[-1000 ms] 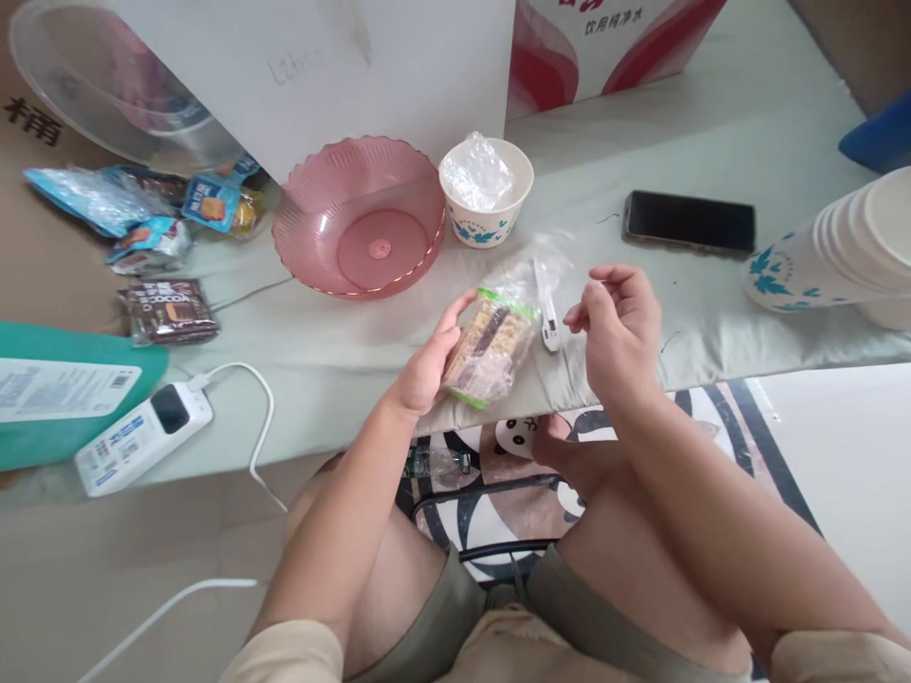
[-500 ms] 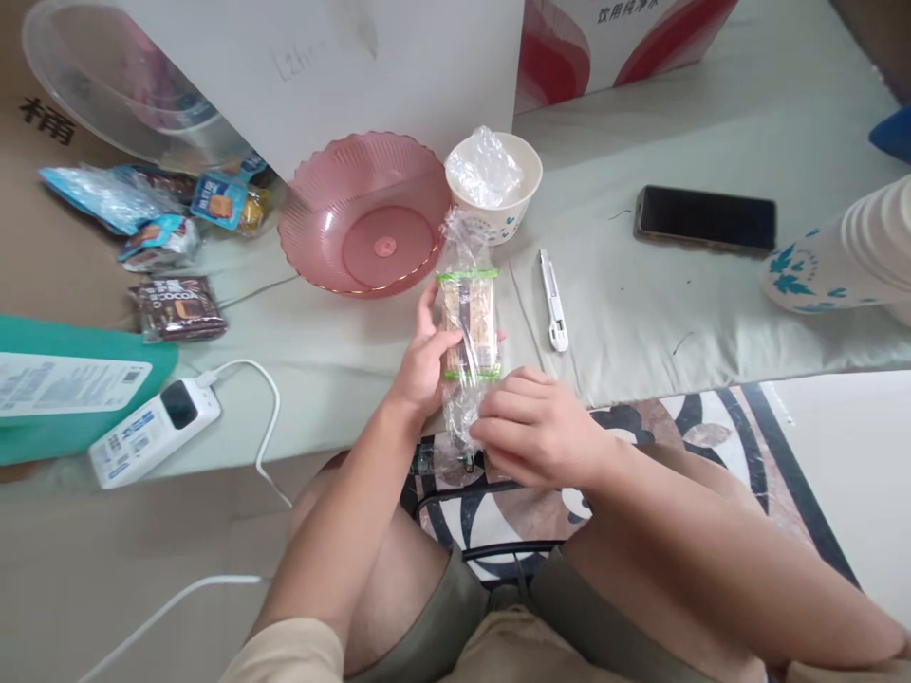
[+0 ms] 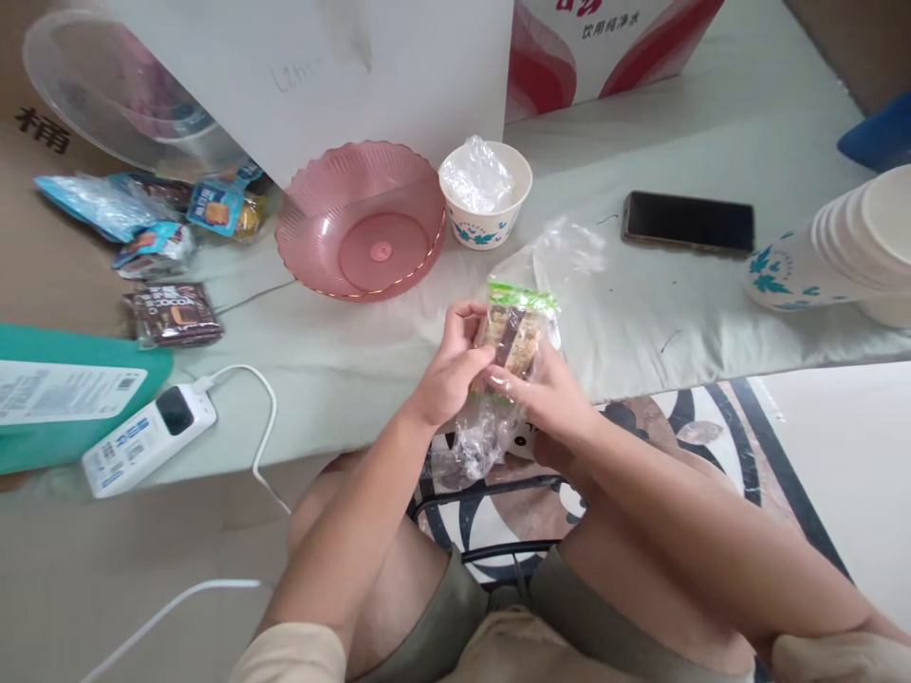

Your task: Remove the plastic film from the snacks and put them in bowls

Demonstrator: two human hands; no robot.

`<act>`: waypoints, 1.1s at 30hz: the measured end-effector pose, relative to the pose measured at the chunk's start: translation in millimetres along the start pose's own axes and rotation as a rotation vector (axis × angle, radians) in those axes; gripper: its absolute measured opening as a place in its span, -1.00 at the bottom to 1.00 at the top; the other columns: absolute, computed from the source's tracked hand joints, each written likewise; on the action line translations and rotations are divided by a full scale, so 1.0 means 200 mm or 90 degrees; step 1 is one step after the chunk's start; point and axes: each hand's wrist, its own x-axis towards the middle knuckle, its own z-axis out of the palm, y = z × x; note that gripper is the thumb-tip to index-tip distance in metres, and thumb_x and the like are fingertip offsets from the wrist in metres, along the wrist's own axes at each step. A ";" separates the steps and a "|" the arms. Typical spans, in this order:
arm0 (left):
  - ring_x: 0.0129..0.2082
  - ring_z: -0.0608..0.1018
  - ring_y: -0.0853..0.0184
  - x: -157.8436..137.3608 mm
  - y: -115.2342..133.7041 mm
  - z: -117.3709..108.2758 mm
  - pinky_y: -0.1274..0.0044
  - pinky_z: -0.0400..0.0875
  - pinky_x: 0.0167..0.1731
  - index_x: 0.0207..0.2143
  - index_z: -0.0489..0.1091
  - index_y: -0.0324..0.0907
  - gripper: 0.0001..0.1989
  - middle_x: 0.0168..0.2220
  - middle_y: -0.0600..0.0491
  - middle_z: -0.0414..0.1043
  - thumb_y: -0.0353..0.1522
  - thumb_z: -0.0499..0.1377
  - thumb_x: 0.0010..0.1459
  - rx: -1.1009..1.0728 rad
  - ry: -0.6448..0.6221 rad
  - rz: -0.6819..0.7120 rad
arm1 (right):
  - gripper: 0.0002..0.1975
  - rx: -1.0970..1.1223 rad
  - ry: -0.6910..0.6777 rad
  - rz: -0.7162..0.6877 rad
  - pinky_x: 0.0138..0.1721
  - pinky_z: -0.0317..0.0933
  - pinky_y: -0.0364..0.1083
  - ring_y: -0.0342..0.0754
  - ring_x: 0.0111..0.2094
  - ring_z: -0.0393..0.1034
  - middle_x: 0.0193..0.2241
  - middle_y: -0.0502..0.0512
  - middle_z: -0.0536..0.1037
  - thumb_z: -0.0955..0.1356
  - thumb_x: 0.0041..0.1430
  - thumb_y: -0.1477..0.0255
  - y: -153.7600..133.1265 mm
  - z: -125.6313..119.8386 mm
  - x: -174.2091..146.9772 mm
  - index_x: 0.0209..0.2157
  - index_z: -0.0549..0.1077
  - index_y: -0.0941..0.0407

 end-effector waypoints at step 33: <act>-0.72 0.06 0.53 -0.15 0.63 -0.15 0.64 0.20 -0.65 -0.62 0.14 -0.17 -0.72 -0.72 0.23 -0.01 -0.48 0.19 0.04 -0.230 -0.007 0.216 | -0.47 0.740 -0.154 0.416 -0.24 0.55 -0.04 0.00 -0.21 0.62 -0.11 0.08 0.68 0.59 -0.14 0.36 -0.08 0.31 0.07 -0.08 0.46 0.06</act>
